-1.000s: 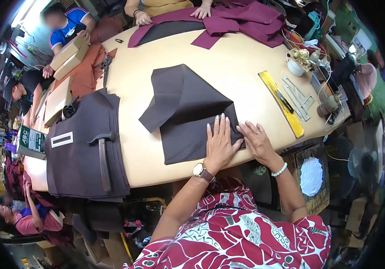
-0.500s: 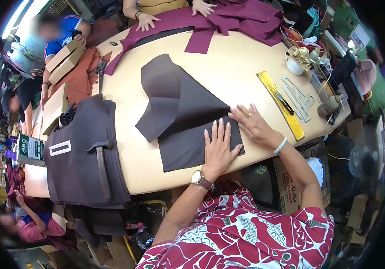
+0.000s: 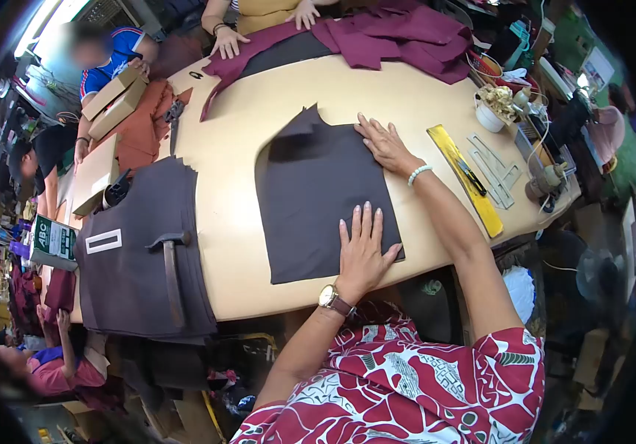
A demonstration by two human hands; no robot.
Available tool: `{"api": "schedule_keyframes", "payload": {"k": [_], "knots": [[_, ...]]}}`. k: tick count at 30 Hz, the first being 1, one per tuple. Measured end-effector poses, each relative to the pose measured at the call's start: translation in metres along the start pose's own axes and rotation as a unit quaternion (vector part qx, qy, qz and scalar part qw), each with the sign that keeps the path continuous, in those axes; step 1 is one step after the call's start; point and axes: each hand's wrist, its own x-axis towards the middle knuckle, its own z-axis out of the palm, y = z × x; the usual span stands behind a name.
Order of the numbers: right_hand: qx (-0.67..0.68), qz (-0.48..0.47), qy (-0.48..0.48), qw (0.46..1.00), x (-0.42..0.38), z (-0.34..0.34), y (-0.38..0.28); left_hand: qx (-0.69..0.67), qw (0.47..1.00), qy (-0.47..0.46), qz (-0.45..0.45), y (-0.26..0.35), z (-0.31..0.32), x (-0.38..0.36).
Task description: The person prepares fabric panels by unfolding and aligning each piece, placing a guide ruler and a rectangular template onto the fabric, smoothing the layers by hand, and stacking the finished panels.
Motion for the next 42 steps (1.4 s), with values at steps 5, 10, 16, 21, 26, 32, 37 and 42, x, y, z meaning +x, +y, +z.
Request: {"api": "schedule_keyframes", "payload": {"k": [5, 10, 16, 21, 26, 32, 37, 42], "knots": [[0.006, -0.019, -0.02, 1.0, -0.046, -0.007, -0.009, -0.006, 0.999, -0.031, 0.012, 0.017, -0.016, -0.046], [-0.03, -0.008, -0.018, 0.999, -0.056, -0.013, -0.014, 0.01, 0.997, -0.069, 0.026, 0.024, -0.038, -0.044], [-0.095, 0.002, 0.029, 0.995, -0.054, 0.001, -0.005, -0.003, 0.992, -0.103, 0.074, -0.015, -0.047, 0.079], [-0.111, 0.072, 0.187, 0.973, -0.06, -0.003, 0.008, -0.036, 0.996, 0.014, 0.075, -0.055, -0.007, 0.149], [-0.227, 0.268, 0.254, 0.901, -0.125, -0.044, 0.044, -0.042, 0.998, -0.04, 0.029, -0.065, -0.011, 0.172], [-0.215, 0.364, 0.225, 0.878, -0.17, -0.062, 0.051, -0.054, 0.984, -0.139, -0.095, -0.071, -0.017, 0.205], [-0.179, 0.275, 0.304, 0.894, -0.166, -0.069, 0.037, -0.102, 0.976, -0.176, -0.078, -0.075, -0.024, 0.209], [0.347, 0.18, 0.312, 0.866, -0.144, -0.046, -0.002, -0.27, 0.956, -0.101, -0.042, -0.085, -0.043, 0.175]]}}
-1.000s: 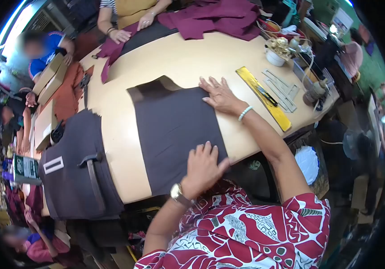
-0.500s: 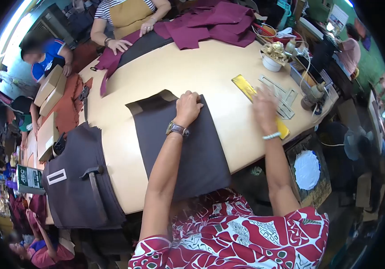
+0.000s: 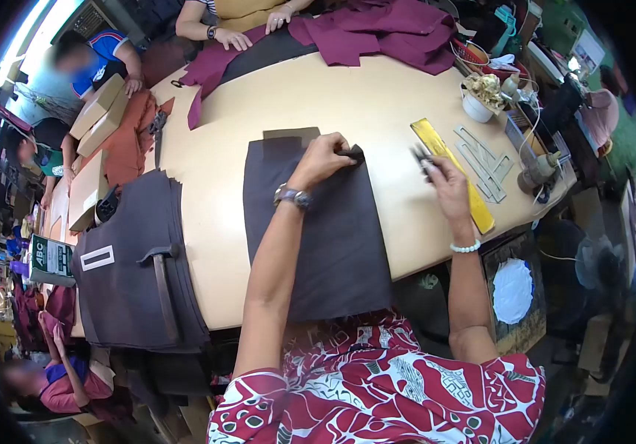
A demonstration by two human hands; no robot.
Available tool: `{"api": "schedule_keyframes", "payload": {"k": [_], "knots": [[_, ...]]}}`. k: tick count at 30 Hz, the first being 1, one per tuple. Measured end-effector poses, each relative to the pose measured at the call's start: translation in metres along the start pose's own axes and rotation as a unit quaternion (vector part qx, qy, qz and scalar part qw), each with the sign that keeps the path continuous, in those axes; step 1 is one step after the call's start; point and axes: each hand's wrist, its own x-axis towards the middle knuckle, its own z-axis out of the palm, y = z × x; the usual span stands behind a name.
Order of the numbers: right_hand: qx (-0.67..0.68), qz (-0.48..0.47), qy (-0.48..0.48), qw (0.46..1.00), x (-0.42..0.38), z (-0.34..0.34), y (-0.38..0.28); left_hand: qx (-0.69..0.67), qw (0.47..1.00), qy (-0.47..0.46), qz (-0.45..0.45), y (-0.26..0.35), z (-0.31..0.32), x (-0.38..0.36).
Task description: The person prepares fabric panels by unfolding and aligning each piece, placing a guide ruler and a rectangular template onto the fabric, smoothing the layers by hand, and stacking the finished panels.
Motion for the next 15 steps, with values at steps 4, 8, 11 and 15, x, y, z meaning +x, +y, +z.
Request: {"api": "schedule_keyframes", "payload": {"k": [4, 8, 11, 15], "knots": [[0.103, 0.114, -0.134, 0.979, -0.018, 0.041, -0.039, -0.207, 0.978, 0.004, 0.017, 0.01, -0.015, -0.054], [0.17, 0.11, -0.197, 0.959, -0.029, 0.061, -0.056, -0.371, 0.928, 0.023, 0.032, 0.021, -0.02, -0.09], [0.192, 0.119, -0.205, 0.952, -0.034, 0.065, -0.077, -0.383, 0.923, 0.031, 0.013, 0.019, -0.022, -0.098], [0.146, 0.071, -0.201, 0.966, -0.036, 0.067, -0.086, -0.366, 0.929, 0.049, -0.002, 0.013, -0.022, -0.1]]}}
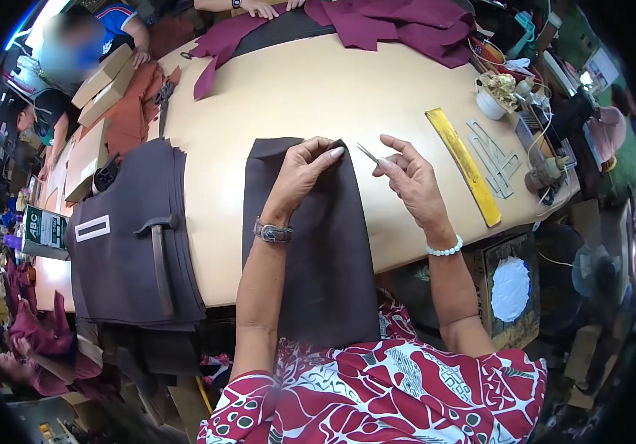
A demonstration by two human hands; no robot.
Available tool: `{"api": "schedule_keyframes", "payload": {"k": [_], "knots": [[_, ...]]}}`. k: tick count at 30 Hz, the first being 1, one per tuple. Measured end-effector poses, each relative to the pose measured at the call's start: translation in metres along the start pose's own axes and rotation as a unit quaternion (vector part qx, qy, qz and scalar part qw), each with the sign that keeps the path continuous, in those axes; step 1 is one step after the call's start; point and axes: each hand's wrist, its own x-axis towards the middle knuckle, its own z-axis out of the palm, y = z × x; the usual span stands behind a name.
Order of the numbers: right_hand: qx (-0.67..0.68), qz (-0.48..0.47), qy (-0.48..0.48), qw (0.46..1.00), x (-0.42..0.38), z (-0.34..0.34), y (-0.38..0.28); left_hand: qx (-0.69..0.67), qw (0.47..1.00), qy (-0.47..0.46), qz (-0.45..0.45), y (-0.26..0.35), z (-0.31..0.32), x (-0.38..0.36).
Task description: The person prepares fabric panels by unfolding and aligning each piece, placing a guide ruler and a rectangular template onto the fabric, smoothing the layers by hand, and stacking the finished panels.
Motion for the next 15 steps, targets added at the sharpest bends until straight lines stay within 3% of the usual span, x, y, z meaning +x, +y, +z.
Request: {"api": "schedule_keyframes", "payload": {"k": [15], "knots": [[-0.014, 0.004, -0.028, 0.999, -0.001, 0.006, -0.01, 0.019, 0.999, -0.043, 0.024, 0.021, 0.006, -0.016]]}}
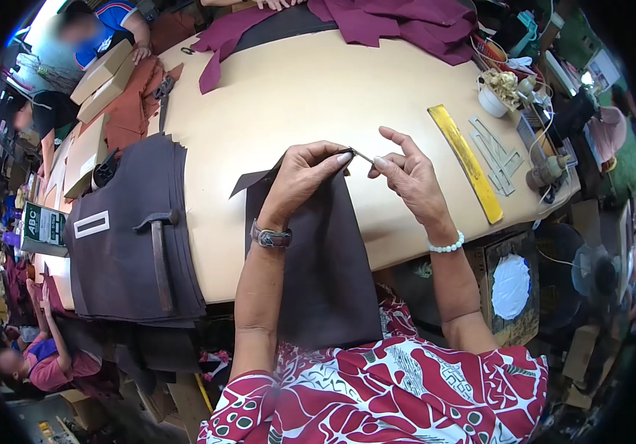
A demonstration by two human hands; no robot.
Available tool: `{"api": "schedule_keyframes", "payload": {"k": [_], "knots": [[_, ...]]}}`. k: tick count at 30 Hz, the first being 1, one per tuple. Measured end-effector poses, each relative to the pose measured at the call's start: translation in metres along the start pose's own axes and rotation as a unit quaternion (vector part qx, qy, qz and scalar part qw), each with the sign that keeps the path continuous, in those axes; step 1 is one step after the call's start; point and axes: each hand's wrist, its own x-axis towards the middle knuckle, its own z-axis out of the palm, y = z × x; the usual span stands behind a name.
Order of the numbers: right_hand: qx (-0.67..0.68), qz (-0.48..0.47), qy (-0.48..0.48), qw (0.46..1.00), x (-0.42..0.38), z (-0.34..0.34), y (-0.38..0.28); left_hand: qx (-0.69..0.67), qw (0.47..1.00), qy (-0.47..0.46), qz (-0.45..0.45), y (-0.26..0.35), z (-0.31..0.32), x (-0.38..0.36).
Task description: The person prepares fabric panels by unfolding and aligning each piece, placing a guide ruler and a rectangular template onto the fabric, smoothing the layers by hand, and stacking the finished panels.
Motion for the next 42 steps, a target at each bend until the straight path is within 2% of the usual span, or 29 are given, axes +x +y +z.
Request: {"api": "schedule_keyframes", "payload": {"k": [10, 29, 42], "knots": [[-0.005, -0.007, 0.006, 1.0, -0.002, -0.001, 0.002, 0.048, 0.999, -0.003, -0.013, 0.008, 0.003, -0.001], [0.024, -0.03, 0.017, 0.999, -0.001, -0.001, 0.015, 0.027, 1.0, -0.001, -0.01, 0.002, 0.005, 0.001], [0.055, -0.005, 0.01, 0.998, -0.003, 0.0, 0.016, 0.039, 0.999, 0.001, -0.016, 0.001, 0.004, 0.0]]}}
